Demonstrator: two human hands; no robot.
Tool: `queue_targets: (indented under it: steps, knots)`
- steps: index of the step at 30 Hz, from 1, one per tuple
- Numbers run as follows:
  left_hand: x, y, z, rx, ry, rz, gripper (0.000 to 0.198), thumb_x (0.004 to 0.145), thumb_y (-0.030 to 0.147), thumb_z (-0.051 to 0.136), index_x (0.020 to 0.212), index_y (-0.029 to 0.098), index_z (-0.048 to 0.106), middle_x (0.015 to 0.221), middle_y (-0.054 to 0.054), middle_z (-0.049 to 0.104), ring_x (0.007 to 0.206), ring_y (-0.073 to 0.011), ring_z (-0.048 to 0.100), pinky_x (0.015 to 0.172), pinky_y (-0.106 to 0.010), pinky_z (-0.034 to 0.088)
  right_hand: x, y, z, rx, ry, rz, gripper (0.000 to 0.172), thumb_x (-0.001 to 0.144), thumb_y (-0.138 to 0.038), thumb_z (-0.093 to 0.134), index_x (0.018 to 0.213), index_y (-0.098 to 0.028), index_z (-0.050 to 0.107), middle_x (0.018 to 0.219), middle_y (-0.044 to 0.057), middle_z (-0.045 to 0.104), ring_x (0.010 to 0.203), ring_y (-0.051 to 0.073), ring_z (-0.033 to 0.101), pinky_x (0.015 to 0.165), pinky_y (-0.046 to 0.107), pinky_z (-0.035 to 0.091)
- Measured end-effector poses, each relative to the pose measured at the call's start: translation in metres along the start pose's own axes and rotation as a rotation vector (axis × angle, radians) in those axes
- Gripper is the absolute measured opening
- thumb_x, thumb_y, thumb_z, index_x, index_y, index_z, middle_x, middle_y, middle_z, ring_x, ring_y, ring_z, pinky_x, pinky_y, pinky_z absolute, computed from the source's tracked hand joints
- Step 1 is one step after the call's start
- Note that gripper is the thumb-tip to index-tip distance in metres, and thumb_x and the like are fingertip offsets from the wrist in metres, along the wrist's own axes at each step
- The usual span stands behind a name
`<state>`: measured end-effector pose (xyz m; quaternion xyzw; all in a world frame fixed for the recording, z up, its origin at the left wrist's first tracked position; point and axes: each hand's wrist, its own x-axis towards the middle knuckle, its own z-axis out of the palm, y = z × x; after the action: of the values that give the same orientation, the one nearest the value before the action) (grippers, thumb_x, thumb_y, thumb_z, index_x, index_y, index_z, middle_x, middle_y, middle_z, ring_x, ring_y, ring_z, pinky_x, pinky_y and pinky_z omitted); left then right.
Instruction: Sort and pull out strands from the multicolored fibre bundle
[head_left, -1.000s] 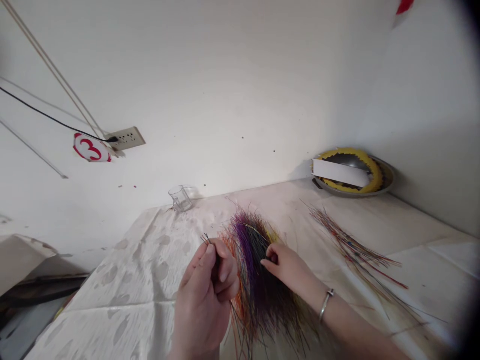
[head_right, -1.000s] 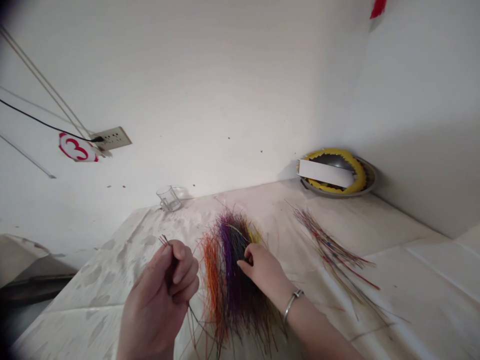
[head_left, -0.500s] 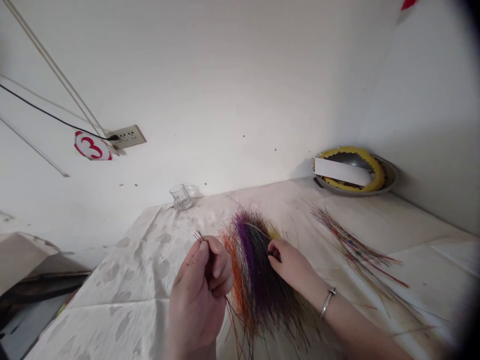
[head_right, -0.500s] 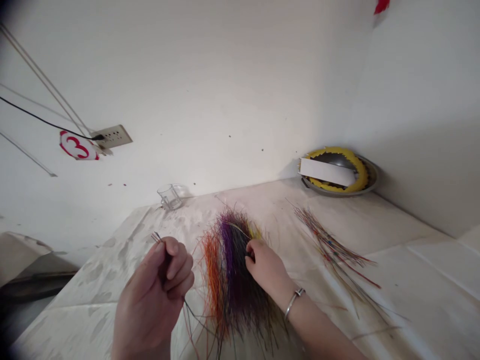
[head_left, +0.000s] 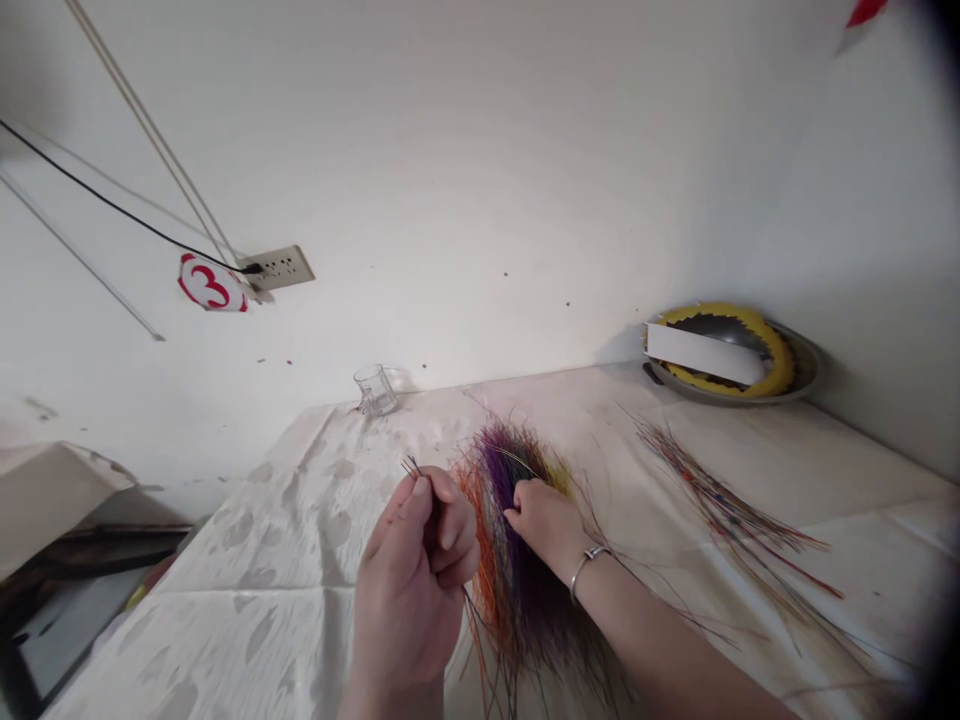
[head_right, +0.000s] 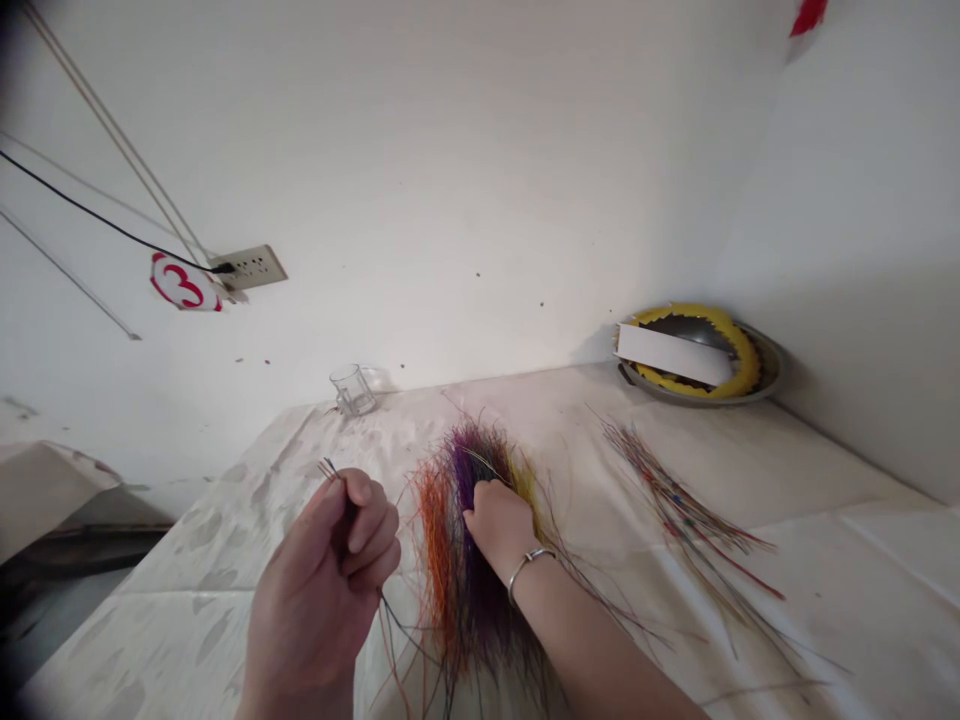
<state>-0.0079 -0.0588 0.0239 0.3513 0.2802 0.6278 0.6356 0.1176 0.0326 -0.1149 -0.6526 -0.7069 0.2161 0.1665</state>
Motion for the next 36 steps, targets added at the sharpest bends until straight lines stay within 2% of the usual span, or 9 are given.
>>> queue_targets:
  steps: [9,13,17,22,25,28,31,36]
  knots:
    - [0.004,-0.004,-0.001,-0.009,0.005,-0.017,0.026,0.094,0.029,0.045,0.074,0.016,0.057,0.056,0.005,0.034,0.048,-0.0076,0.018,0.041,-0.019,0.015,-0.004,0.021,-0.005,0.180,-0.014,-0.028,0.021,0.094,-0.030,0.056,0.108,-0.015,0.061,0.104,0.006,0.065,0.086,0.018,0.064,0.075,0.037,0.054]
    - [0.005,-0.006,0.000,0.003,0.022,-0.031,0.027,0.094,0.028,0.044,0.074,0.016,0.057,0.056,0.005,0.034,0.048,-0.0077,0.018,0.041,-0.019,0.015,-0.006,0.021,-0.010,0.297,0.041,-0.046,0.017,0.093,-0.030,0.057,0.094,-0.014,0.062,0.089,0.002,0.065,0.075,0.015,0.063,0.069,0.033,0.053]
    - [0.005,-0.006,-0.001,0.018,0.037,-0.031,0.028,0.095,0.029,0.043,0.074,0.016,0.057,0.055,0.005,0.034,0.047,-0.0077,0.016,0.041,-0.020,0.014,-0.017,0.008,-0.038,0.447,0.108,-0.113,0.013,0.086,-0.018,0.054,0.073,-0.018,0.056,0.066,-0.003,0.058,0.062,0.013,0.056,0.059,0.025,0.044]
    - [0.007,-0.010,0.001,0.040,0.033,-0.052,0.028,0.094,0.030,0.045,0.074,0.016,0.058,0.054,0.006,0.034,0.047,-0.0069,0.017,0.041,-0.020,0.014,-0.053,-0.012,-0.089,0.587,0.170,-0.209,0.014,0.085,-0.023,0.045,0.072,-0.022,0.047,0.065,-0.003,0.049,0.061,0.014,0.051,0.056,0.023,0.040]
    - [0.005,-0.016,0.004,0.105,0.030,-0.072,0.024,0.093,0.032,0.049,0.081,0.015,0.063,0.056,0.006,0.035,0.047,-0.0062,0.019,0.042,-0.019,0.014,-0.074,-0.020,-0.102,0.664,0.086,-0.281,0.014,0.085,-0.021,0.045,0.072,-0.022,0.048,0.062,-0.004,0.047,0.056,0.013,0.046,0.051,0.023,0.036]
    - [0.002,-0.023,0.005,0.171,0.016,-0.082,0.024,0.088,0.036,0.058,0.096,0.015,0.066,0.055,0.007,0.034,0.047,-0.0054,0.021,0.042,-0.019,0.016,-0.087,-0.025,-0.102,0.641,0.016,-0.354,0.014,0.084,-0.017,0.046,0.072,-0.023,0.047,0.063,-0.004,0.050,0.059,0.014,0.048,0.054,0.023,0.037]
    - [0.000,-0.029,0.002,0.204,-0.003,-0.066,0.034,0.081,0.040,0.067,0.103,0.015,0.066,0.052,0.008,0.035,0.045,-0.0050,0.025,0.043,-0.019,0.018,-0.092,-0.028,-0.099,0.549,-0.029,-0.410,0.014,0.083,-0.014,0.049,0.072,-0.022,0.046,0.066,-0.004,0.053,0.060,0.013,0.050,0.055,0.022,0.038]
    - [0.001,-0.031,-0.002,0.211,0.062,-0.022,0.027,0.078,0.040,0.070,0.088,0.014,0.068,0.051,0.008,0.036,0.045,-0.0040,0.025,0.044,-0.018,0.019,-0.099,-0.032,-0.098,0.377,-0.078,-0.465,0.015,0.082,-0.009,0.046,0.075,-0.022,0.049,0.071,-0.003,0.059,0.063,0.013,0.052,0.057,0.021,0.039]
